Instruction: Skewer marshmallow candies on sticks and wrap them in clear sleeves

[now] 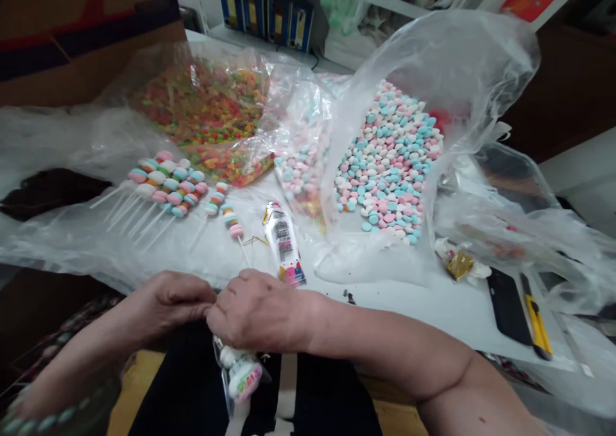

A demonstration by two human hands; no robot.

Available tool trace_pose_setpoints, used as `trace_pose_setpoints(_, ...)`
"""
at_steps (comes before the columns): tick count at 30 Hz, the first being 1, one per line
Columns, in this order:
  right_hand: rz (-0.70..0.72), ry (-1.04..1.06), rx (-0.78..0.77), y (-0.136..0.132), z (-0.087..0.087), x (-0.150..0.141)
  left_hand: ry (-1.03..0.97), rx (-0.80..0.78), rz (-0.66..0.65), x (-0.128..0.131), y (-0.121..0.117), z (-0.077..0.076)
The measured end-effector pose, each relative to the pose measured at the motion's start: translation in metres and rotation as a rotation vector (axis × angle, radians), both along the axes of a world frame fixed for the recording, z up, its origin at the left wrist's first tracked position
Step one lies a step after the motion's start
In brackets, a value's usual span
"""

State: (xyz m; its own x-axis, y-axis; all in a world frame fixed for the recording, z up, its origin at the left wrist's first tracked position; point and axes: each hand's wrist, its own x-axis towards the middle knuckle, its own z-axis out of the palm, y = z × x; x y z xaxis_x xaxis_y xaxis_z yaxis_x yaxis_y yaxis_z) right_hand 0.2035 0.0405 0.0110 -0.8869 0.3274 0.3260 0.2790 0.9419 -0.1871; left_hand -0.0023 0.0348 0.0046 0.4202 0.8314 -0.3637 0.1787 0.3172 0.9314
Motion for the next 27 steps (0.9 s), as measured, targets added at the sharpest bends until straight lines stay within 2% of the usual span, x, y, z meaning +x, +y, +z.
trace_pose_setpoints(2, -0.124, 0.005, -0.067, 0.008, 0.007, -0.002, 0.066, 0.17, 0.263, 0.016, -0.01, 0.011)
trace_pose_setpoints(5, -0.472, 0.343, -0.483, 0.02, 0.0, -0.017, 0.118, 0.368, 0.696, 0.046, -0.022, 0.011)
trace_pose_setpoints(6, -0.547, 0.46, -0.632, 0.022, -0.005, -0.024, 0.128, 0.399, 0.778, 0.053, -0.023, 0.006)
trace_pose_setpoints(8, -0.591, 0.641, -0.917, 0.023, -0.017, -0.036, 0.118, 0.386, 0.884, 0.056, -0.019, -0.008)
trace_pose_setpoints(10, -0.585, 0.768, -1.075, 0.022, -0.027, -0.042, -0.007, 0.221, 0.925, 0.049, -0.012, -0.023)
trace_pose_setpoints(11, -0.585, 0.808, -1.098, 0.02, -0.031, -0.042, -0.117, 0.072, 0.891, 0.043, -0.009, -0.029)
trace_pose_setpoints(12, -0.584, 0.823, -1.078, 0.019, -0.035, -0.039, -0.239, -0.108, 0.794, 0.037, -0.007, -0.033)
trace_pose_setpoints(14, -0.549, 0.738, -0.926, 0.017, -0.038, -0.03, -0.415, -0.425, 0.491, 0.026, -0.008, -0.037)
trace_pose_setpoints(15, -0.517, 0.674, -0.855, 0.016, -0.039, -0.026, -0.447, -0.501, 0.354, 0.022, -0.01, -0.037)
trace_pose_setpoints(16, -0.497, 0.629, -0.812, 0.015, -0.039, -0.023, -0.447, -0.51, 0.262, 0.018, -0.013, -0.037)
trace_pose_setpoints(18, -0.521, 0.593, -0.86, 0.015, -0.037, -0.02, -0.357, -0.378, 0.198, 0.011, -0.017, -0.034)
trace_pose_setpoints(19, -0.542, 0.587, -0.986, 0.016, -0.036, -0.02, -0.273, -0.271, 0.194, 0.006, -0.018, -0.033)
trace_pose_setpoints(20, -0.552, 0.585, -1.185, 0.017, -0.036, -0.02, -0.172, -0.156, 0.187, 0.0, -0.019, -0.031)
trace_pose_setpoints(22, -0.468, 0.52, -1.662, 0.021, -0.034, -0.022, 0.052, 0.071, 0.145, -0.013, -0.018, -0.027)
trace_pose_setpoints(23, -0.392, 0.46, -1.852, 0.023, -0.033, -0.023, 0.153, 0.177, 0.106, -0.02, -0.018, -0.025)
trace_pose_setpoints(24, -0.325, 0.388, -1.969, 0.024, -0.032, -0.024, 0.241, 0.271, 0.056, -0.026, -0.018, -0.023)
trace_pose_setpoints(25, -0.286, 0.306, -2.002, 0.023, -0.031, -0.026, 0.323, 0.352, -0.002, -0.032, -0.019, -0.02)
trace_pose_setpoints(26, -0.275, 0.214, -1.943, 0.021, -0.029, -0.029, 0.403, 0.423, -0.054, -0.036, -0.021, -0.018)
trace_pose_setpoints(27, -0.286, 0.118, -1.796, 0.017, -0.026, -0.032, 0.478, 0.492, -0.084, -0.041, -0.025, -0.016)
